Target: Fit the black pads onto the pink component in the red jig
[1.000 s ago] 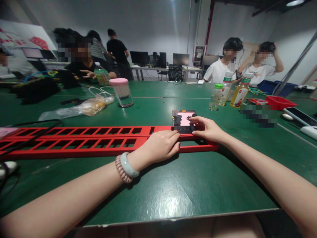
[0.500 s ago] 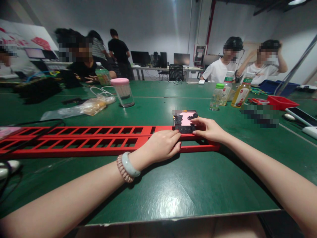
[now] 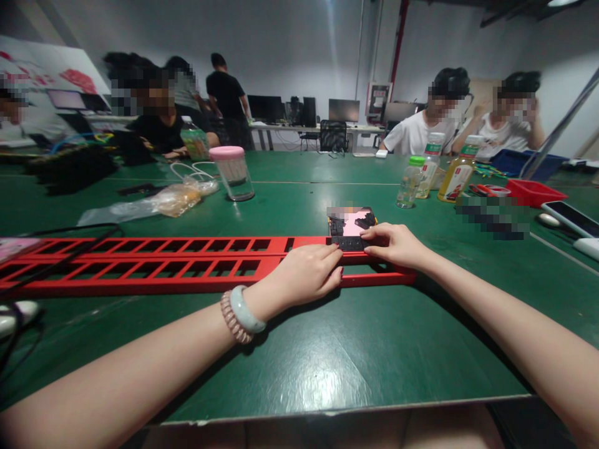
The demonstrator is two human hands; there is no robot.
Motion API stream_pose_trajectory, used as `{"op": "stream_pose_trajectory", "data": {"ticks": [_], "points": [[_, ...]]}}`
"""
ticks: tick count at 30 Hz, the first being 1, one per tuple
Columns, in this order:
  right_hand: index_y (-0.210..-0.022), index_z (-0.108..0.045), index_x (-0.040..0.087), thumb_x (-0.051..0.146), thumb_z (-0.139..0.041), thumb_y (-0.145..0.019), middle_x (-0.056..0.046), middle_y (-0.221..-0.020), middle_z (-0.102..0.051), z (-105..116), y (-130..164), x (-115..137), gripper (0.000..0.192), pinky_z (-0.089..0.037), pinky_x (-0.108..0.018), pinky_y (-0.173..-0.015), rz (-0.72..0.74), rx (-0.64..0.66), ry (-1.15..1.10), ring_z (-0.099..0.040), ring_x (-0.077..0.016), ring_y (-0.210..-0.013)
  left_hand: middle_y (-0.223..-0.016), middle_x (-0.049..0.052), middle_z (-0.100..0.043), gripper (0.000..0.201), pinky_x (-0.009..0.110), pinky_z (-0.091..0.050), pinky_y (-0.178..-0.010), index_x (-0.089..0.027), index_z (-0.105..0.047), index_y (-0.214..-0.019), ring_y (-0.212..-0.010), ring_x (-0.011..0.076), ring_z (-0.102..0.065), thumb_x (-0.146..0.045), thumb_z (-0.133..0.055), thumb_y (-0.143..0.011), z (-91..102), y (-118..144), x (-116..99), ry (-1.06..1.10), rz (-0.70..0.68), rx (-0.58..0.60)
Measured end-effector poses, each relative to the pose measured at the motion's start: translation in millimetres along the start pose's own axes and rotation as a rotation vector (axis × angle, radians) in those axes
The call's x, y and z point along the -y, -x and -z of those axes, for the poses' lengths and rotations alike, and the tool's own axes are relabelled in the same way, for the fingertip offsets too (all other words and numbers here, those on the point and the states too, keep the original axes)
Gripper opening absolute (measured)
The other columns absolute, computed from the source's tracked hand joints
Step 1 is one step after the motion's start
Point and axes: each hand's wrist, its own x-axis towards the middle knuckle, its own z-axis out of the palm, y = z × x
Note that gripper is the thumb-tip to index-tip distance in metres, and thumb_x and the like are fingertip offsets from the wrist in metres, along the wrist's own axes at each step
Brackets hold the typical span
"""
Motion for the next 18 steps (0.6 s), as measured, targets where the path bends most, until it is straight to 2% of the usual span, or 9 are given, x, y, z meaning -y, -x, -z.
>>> {"op": "stream_pose_trajectory", "data": {"ticks": [6,13,18], "points": [[-0.096,-0.066,0.019,0.031,-0.063,-0.071,-0.007,-0.106,-0.064,-1,2,4,0.027,-0.046,-0.039,-0.090,0.037,-0.004,0.033,-0.059,-0.0218,-0.098,-0.088,0.010,-0.063,0.030,0.032,-0.047,-0.066,-0.012,-0.056,-0.088,-0.074,0.0197,-0.059,-0.030,-0.032,-0.088,-0.1,0,-1,-0.002,0.004,-0.001],[-0.088,-0.068,0.019,0.028,-0.060,-0.074,-0.008,-0.103,-0.060,1,1,12,0.019,-0.047,-0.036,-0.086,0.163,-0.010,0.107,-0.057,-0.0200,-0.096,-0.089,0.011,-0.063,0.030,0.033,-0.048,-0.067,-0.011,-0.056,-0.089,-0.075,0.0207,-0.060,-0.030,-0.032,-0.088,-0.5,0,-1,0.010,0.007,0.009],[-0.088,-0.068,0.019,0.028,-0.060,-0.075,-0.008,-0.103,-0.057,0,2,12,0.018,-0.045,-0.036,-0.087,0.183,-0.023,0.122,-0.056,-0.0199,-0.096,-0.089,0.011,-0.062,0.030,0.033,-0.048,-0.069,-0.011,-0.056,-0.091,-0.077,0.0208,-0.060,-0.030,-0.032,-0.088,-1.3,0,-1,0.011,0.008,0.011]]}}
